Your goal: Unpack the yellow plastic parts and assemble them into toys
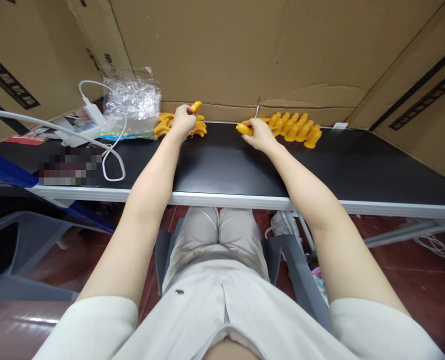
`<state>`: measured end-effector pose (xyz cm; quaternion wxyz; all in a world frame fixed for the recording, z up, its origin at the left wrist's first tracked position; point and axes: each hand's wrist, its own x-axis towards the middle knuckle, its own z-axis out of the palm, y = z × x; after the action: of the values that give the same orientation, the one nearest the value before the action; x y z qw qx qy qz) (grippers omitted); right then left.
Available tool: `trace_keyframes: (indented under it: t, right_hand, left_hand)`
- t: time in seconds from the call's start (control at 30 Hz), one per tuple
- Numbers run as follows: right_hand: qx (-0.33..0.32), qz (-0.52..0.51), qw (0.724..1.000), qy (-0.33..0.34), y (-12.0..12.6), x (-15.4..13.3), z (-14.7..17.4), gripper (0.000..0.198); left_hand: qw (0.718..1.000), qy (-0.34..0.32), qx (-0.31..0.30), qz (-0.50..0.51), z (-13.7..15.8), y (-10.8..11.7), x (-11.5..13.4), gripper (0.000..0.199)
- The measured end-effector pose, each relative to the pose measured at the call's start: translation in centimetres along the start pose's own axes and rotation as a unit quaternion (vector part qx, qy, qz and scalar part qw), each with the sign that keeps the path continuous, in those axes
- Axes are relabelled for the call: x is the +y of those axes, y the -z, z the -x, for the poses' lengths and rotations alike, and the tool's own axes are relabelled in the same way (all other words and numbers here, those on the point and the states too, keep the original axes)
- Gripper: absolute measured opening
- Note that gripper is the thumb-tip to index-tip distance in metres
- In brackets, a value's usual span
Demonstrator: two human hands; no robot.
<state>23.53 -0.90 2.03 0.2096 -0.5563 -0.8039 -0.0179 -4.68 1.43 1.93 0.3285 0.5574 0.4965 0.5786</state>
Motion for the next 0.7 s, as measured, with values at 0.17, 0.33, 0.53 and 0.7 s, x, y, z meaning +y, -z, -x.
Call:
trace_keyframes:
  t: [0.17,0.33,0.53,0.7]
  right_hand:
    - [-0.011,0.011,0.997,0.075,0.4,-0.9,0.6,0.039]
    - [-0.010,0.005,0.995,0.095,0.6,-1.8,1.0,0.040]
    - [-0.002,-0.009,0.995,0.094,0.6,-1.9,1.0,0.043]
    - [0.008,-0.028,0.994,0.107,0.6,-2.1,1.1,0.044]
  left_hand:
    - [0.992,0.072,0.053,0.092,1.5,-1.4,2.7,0.011]
    - [0.988,0.085,0.001,0.132,1.5,-1.4,2.3,0.013]
    - [0.984,0.087,-0.035,0.149,1.7,-1.6,2.5,0.007]
    - [0.978,0.110,-0.022,0.176,2.7,-2.3,3.3,0.009]
